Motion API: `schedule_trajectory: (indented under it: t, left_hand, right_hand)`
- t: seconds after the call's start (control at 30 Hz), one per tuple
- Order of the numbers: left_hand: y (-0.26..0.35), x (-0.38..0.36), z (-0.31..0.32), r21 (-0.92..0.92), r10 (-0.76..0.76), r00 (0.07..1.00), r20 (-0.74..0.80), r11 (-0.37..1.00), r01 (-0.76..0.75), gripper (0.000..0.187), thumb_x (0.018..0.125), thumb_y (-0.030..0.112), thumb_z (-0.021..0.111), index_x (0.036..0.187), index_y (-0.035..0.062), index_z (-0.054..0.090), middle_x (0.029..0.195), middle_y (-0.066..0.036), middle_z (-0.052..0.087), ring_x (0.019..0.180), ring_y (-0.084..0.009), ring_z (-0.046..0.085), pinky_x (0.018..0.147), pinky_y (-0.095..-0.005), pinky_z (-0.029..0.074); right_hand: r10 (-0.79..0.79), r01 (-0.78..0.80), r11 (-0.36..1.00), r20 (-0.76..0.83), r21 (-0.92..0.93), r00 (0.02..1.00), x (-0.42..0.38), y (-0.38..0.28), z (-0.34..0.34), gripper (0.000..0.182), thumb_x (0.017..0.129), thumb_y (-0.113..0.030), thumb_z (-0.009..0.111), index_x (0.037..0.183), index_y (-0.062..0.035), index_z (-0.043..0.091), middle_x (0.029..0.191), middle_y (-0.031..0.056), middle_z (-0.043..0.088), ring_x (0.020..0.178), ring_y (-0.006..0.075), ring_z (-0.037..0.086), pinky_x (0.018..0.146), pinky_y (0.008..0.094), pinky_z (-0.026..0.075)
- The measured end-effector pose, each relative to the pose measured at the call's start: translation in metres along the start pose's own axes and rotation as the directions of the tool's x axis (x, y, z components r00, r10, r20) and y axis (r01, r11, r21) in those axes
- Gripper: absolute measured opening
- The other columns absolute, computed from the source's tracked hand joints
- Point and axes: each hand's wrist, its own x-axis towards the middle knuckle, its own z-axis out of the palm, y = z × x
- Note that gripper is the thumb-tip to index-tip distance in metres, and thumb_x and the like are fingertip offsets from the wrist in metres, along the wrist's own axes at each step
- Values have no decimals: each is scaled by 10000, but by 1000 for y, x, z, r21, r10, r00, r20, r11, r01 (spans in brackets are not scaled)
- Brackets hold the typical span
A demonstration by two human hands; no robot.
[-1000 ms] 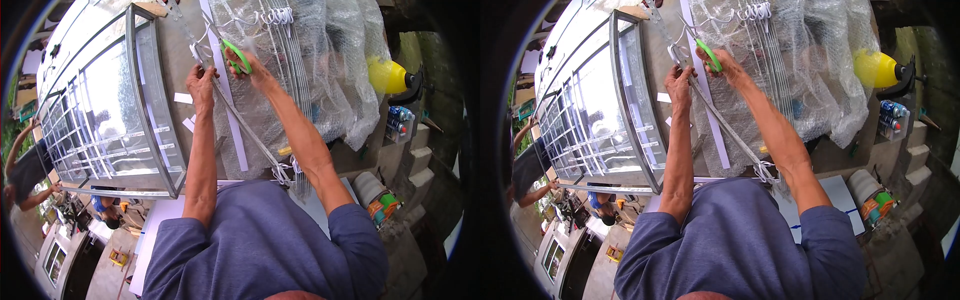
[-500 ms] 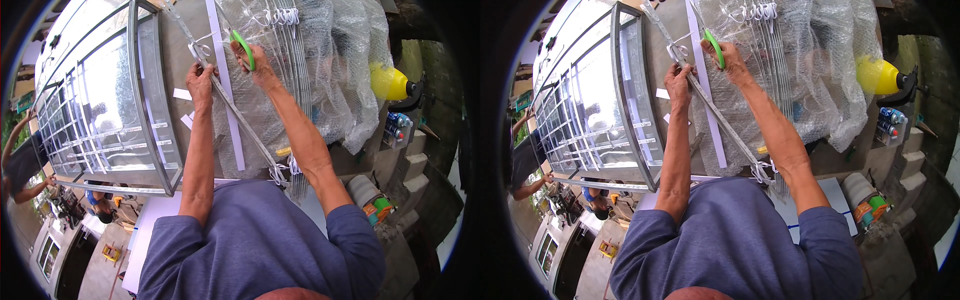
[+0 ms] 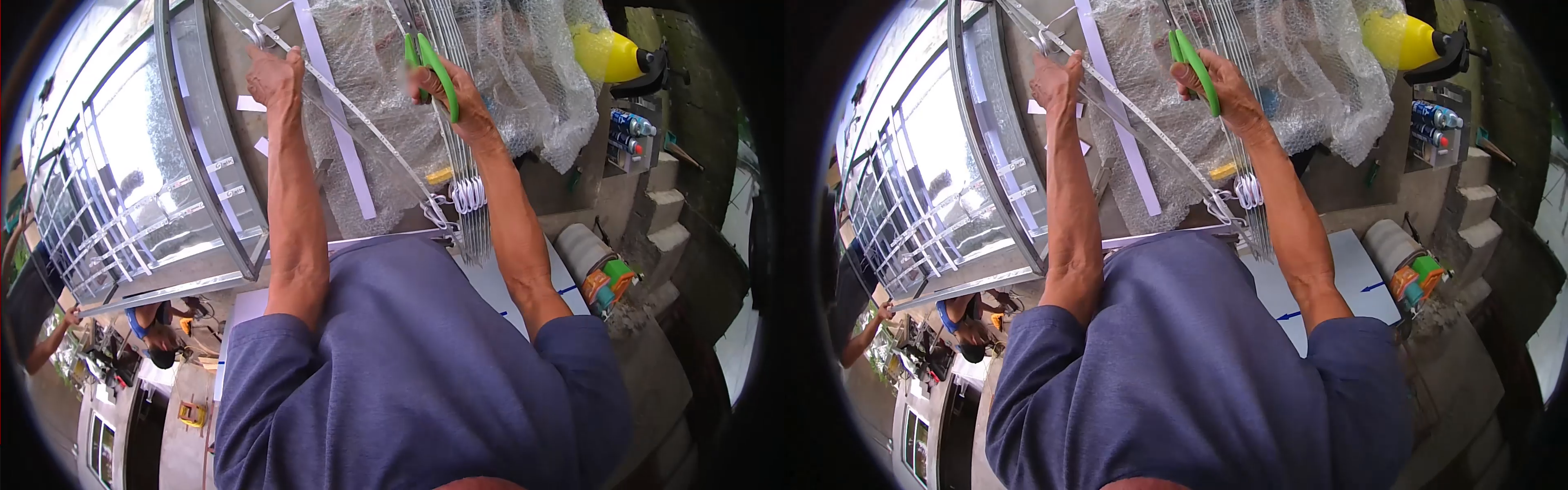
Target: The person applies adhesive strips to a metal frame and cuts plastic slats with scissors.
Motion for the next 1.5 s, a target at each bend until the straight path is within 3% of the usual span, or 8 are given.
schedule_trajectory:
  t: [0.17,0.23,0.3,0.4,0.67,0.87,1.2,1.5]
  left_hand:
    - [1,-71,-9,220,506,730,-459,861,-459,700,753,321,808,1236,-79,497,911,-230,682,920,-382,689,831,-437,534]
    - [-5,-109,-18,-218,317,946,65,930,-296,577,787,340,800,1136,-85,623,889,-225,703,853,-352,698,792,-400,539]
    - [-3,-160,-28,-240,219,790,573,966,-94,619,861,576,687,737,-28,746,646,-214,683,655,-328,702,679,-414,556]
    - [-17,-219,-14,-94,116,566,816,993,-68,772,866,702,617,642,-34,683,537,-128,643,527,-201,691,579,-338,575]
    - [-34,-298,39,-143,132,846,516,987,-67,538,709,439,770,778,-92,718,716,-271,681,692,-370,705,681,-468,544]
    - [-62,-300,28,-603,192,694,694,681,415,297,919,188,655,1108,-40,628,917,-128,738,773,-178,700,696,-319,556]
    - [-63,-305,5,-589,194,678,709,693,416,392,870,243,740,1106,-35,596,801,-59,656,710,-155,664,640,-266,506]
    - [-56,-309,5,-557,146,658,738,683,473,507,718,122,845,1112,-57,581,802,-129,688,662,-170,648,592,-281,480]
  right_hand:
    - [159,-167,984,-105,-67,982,-114,20,-15,513,880,-501,745,1023,-21,634,819,24,627,767,117,603,720,272,485]
    - [215,-235,966,-169,-108,962,-154,37,-20,515,894,-510,719,1033,-21,635,832,31,645,779,125,609,716,279,476]
    - [248,-272,957,-201,-105,948,-186,52,-23,497,905,-495,707,1037,-20,637,845,39,661,783,132,622,710,277,481]
    - [222,-247,966,-237,-81,946,-216,75,-24,476,918,-477,692,1038,-20,636,874,52,687,816,132,646,701,258,479]
    - [122,-165,965,-213,-201,969,-231,98,-34,429,896,-306,782,1081,44,617,915,96,729,840,111,680,720,249,532]
    - [12,-71,960,-211,-271,977,-233,116,-49,404,899,-354,770,991,13,628,831,40,667,769,82,612,670,260,499]
    - [-41,-37,920,-190,-390,981,-219,126,-45,589,822,-517,782,995,39,693,761,103,685,720,172,662,642,323,511]
    - [488,-500,860,123,104,864,-339,100,-53,553,850,-591,701,819,-46,616,661,31,611,557,120,643,476,222,453]
